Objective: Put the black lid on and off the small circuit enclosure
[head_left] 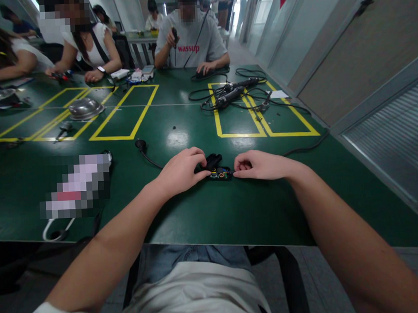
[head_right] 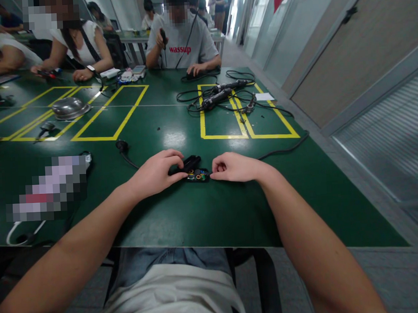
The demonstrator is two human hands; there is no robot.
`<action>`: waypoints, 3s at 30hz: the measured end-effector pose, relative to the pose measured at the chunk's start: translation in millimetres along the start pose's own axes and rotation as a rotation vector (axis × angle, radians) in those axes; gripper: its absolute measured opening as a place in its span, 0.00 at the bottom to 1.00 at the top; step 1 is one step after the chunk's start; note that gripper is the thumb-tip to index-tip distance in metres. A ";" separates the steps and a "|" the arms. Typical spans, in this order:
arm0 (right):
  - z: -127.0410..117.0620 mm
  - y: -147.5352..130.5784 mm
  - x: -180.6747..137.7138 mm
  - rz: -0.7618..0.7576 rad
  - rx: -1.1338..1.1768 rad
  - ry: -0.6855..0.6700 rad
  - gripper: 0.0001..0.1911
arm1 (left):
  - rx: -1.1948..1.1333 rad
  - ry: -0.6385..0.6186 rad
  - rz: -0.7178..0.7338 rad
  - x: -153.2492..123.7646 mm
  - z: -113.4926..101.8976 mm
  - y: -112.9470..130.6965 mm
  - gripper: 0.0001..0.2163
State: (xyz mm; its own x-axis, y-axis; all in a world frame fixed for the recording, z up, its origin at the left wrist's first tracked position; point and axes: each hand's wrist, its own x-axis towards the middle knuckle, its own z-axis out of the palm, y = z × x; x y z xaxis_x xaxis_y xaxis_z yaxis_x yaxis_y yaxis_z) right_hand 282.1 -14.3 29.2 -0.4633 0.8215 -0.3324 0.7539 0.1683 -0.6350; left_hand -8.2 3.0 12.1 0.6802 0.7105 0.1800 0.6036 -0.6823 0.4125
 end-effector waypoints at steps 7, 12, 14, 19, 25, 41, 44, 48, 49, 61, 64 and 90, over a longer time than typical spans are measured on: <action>0.3 -1.1 -1.0 0.004 -0.007 0.004 0.23 | -0.227 0.254 -0.157 2.7 2.6 -3.1 0.24; -0.1 2.6 0.6 0.001 -0.007 -0.005 0.25 | -0.141 0.182 -0.309 7.4 0.3 -12.8 0.20; -0.2 3.1 0.9 -0.003 -0.009 -0.003 0.25 | -0.070 0.142 -0.357 7.6 0.3 -15.5 0.20; -0.1 1.1 0.4 0.005 -0.012 -0.004 0.24 | 0.033 0.081 -0.316 5.9 0.9 -20.4 0.20; 0.6 1.1 1.2 -0.004 -0.021 0.002 0.23 | 0.027 0.100 -0.174 7.3 -2.6 -16.7 0.10; 2.1 1.6 2.8 -0.020 -0.043 0.011 0.21 | 0.091 0.058 -0.052 6.2 6.4 -17.3 0.16; 2.0 1.1 2.7 -0.030 -0.042 0.018 0.21 | 0.052 0.077 0.041 3.0 2.4 -9.6 0.17; 1.9 0.1 2.2 -0.012 -0.041 0.016 0.21 | -0.036 0.007 0.193 -1.6 0.7 2.3 0.17; 1.9 -0.3 1.9 -0.010 -0.040 0.014 0.21 | -0.041 -0.026 0.217 -2.5 1.1 4.6 0.17; 1.6 -0.3 3.0 -0.004 -0.048 0.014 0.20 | -0.052 -0.099 0.176 -0.3 5.5 5.7 0.16; 3.0 2.2 5.0 -0.039 -0.025 0.022 0.20 | -0.070 -0.090 0.168 0.2 6.7 5.5 0.16; 8.1 0.9 5.9 -0.109 -0.058 0.063 0.12 | -0.053 -0.060 0.150 -0.8 10.9 6.4 0.24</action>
State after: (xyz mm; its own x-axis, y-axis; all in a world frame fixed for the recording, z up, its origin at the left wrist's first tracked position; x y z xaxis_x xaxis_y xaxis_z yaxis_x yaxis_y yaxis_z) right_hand 276.3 -13.7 21.0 -0.5151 0.8289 -0.2183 0.7273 0.2879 -0.6230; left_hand -0.3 -3.8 4.8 0.7855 0.5888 0.1904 0.4717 -0.7689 0.4317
